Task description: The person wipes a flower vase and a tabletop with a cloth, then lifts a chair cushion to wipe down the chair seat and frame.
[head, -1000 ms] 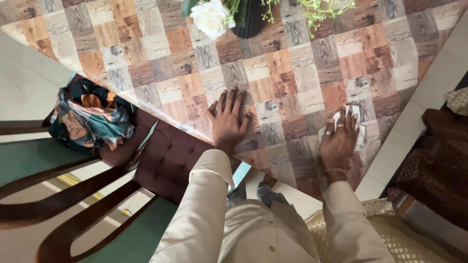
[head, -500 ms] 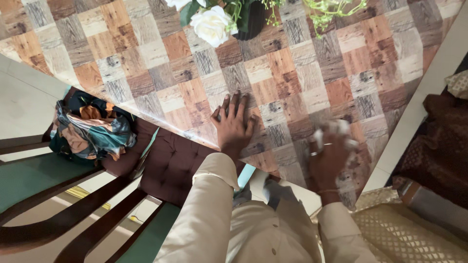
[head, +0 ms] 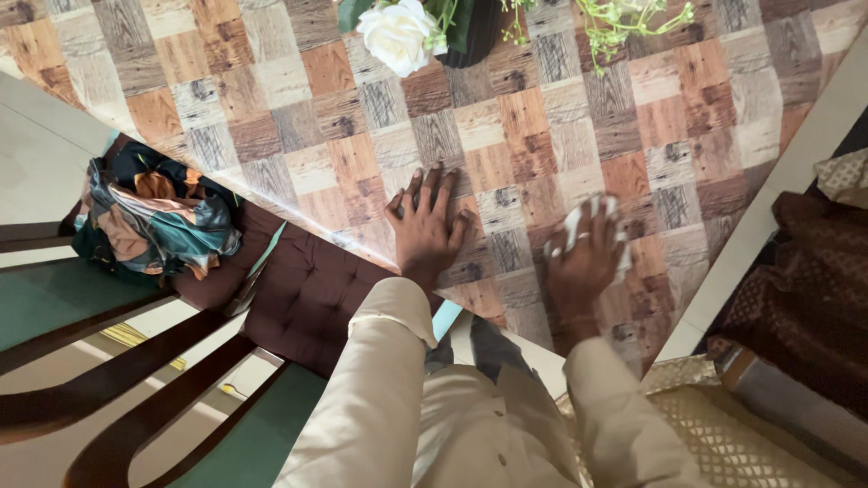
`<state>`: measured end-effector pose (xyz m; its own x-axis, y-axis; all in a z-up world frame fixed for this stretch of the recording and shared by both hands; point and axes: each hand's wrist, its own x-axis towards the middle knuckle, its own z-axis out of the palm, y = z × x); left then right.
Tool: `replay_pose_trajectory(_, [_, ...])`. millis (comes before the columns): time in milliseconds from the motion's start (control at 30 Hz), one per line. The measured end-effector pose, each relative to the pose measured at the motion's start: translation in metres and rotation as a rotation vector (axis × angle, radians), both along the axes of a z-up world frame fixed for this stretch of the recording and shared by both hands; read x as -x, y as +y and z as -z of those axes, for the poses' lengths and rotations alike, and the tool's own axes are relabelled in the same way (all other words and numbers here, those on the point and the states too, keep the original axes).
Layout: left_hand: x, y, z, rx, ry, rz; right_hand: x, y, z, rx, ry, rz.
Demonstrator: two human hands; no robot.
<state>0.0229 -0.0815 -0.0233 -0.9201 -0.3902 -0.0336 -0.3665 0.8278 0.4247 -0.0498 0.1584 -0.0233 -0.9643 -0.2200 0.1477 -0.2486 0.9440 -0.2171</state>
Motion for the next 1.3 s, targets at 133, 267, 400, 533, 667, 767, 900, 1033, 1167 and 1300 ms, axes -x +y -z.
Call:
replay_pose_trajectory(133, [0.002, 0.0, -0.003, 0.016, -0.027, 0.003, -0.04, 0.018, -0.034, 0.064, -0.094, -0.245])
replay_pose_trajectory(267, [0.003, 0.0, 0.0, 0.018, -0.035, 0.002, -0.032, 0.054, -0.041, 0.087, -0.063, -0.231])
replay_pose_trajectory(400, [0.003, 0.0, 0.0, 0.032, -0.04, -0.012, 0.003, 0.06, -0.02, 0.109, -0.047, -0.135])
replay_pose_trajectory(533, [0.004, 0.0, -0.002, -0.002, -0.048, -0.026, 0.044, 0.029, 0.003, 0.159, 0.049, -0.06])
replay_pose_trajectory(667, [0.004, -0.001, -0.003, 0.018, -0.035, -0.009, 0.063, -0.012, 0.018, 0.103, 0.023, -0.05])
replay_pose_trajectory(767, [0.003, -0.001, -0.004, 0.021, -0.035, 0.002, 0.052, -0.03, 0.014, 0.098, 0.0, -0.196])
replay_pose_trajectory(900, [0.005, -0.002, -0.007, 0.005, -0.089, 0.006, 0.004, -0.021, -0.016, 0.143, -0.096, -0.346])
replay_pose_trajectory(1033, [0.006, -0.001, -0.004, -0.009, -0.017, -0.004, -0.024, 0.011, -0.035, 0.119, -0.119, -0.493])
replay_pose_trajectory(1167, [0.004, -0.003, -0.004, -0.014, -0.029, 0.003, 0.0, 0.02, -0.016, 0.115, -0.099, -0.243])
replay_pose_trajectory(1300, [0.007, -0.003, -0.009, -0.058, -0.005, -0.018, 0.046, -0.002, 0.007, 0.192, -0.083, -0.162])
